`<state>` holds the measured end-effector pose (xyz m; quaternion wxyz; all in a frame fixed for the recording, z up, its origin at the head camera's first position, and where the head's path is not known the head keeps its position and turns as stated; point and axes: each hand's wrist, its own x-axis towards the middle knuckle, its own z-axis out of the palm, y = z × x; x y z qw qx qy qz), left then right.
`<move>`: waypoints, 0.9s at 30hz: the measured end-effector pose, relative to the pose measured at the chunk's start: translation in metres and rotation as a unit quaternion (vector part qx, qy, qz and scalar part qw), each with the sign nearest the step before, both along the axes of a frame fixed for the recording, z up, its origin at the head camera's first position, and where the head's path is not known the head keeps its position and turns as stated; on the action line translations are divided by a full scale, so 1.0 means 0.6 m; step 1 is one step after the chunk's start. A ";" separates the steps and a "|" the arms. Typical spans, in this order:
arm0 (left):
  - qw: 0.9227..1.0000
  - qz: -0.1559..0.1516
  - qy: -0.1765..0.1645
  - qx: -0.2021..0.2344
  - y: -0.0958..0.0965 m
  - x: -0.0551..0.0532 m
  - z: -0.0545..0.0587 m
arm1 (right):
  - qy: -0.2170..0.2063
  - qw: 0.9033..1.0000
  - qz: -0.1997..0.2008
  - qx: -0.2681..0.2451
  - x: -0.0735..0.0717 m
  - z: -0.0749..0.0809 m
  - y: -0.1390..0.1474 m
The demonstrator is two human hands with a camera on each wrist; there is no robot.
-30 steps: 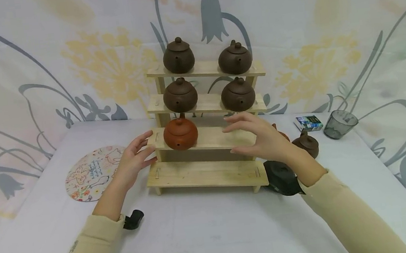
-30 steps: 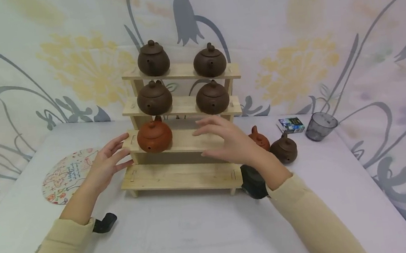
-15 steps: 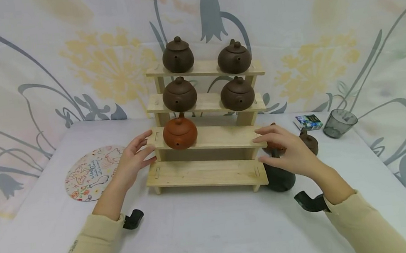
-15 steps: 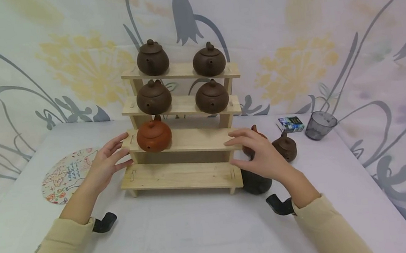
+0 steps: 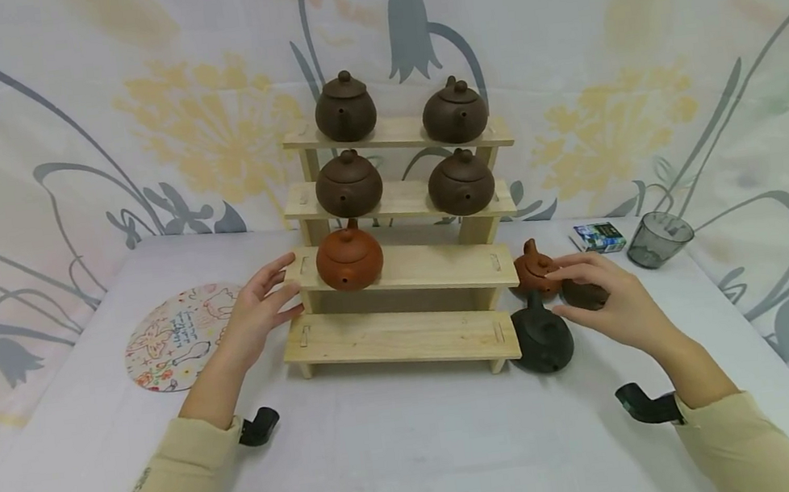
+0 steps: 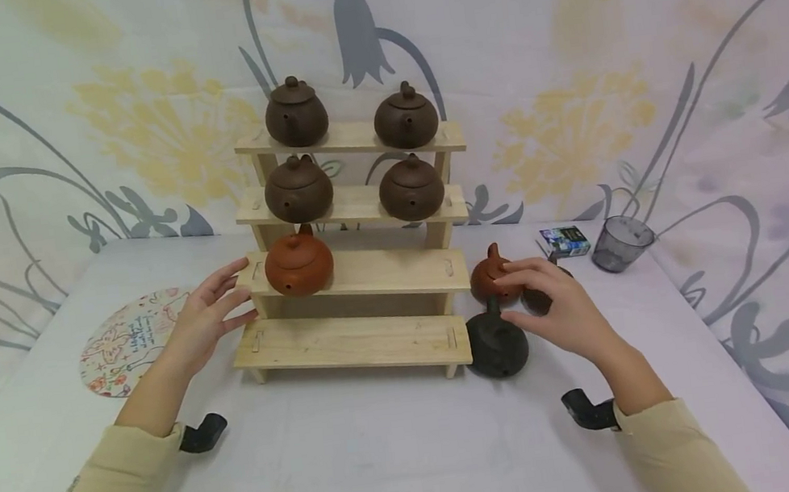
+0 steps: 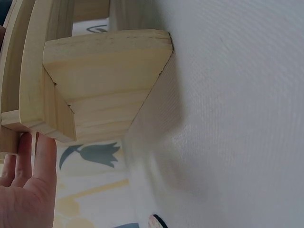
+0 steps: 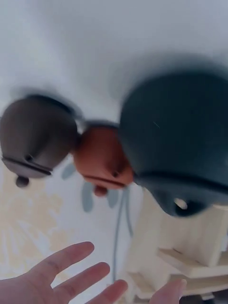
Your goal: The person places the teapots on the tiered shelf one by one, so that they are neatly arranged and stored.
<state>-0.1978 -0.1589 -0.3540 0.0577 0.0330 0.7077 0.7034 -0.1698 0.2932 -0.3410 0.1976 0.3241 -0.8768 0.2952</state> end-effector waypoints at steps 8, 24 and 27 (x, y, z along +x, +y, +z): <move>1.000 -0.002 0.002 0.004 0.001 -0.002 0.000 | 0.002 0.999 -0.040 0.016 -0.003 -0.019 0.042; 1.000 -0.002 0.003 0.004 0.001 -0.002 -0.001 | -0.023 0.995 -0.092 0.010 -0.028 -0.044 0.098; 1.000 -0.001 0.003 0.003 0.001 -0.002 -0.001 | -0.052 0.993 -0.106 0.026 -0.034 -0.045 0.104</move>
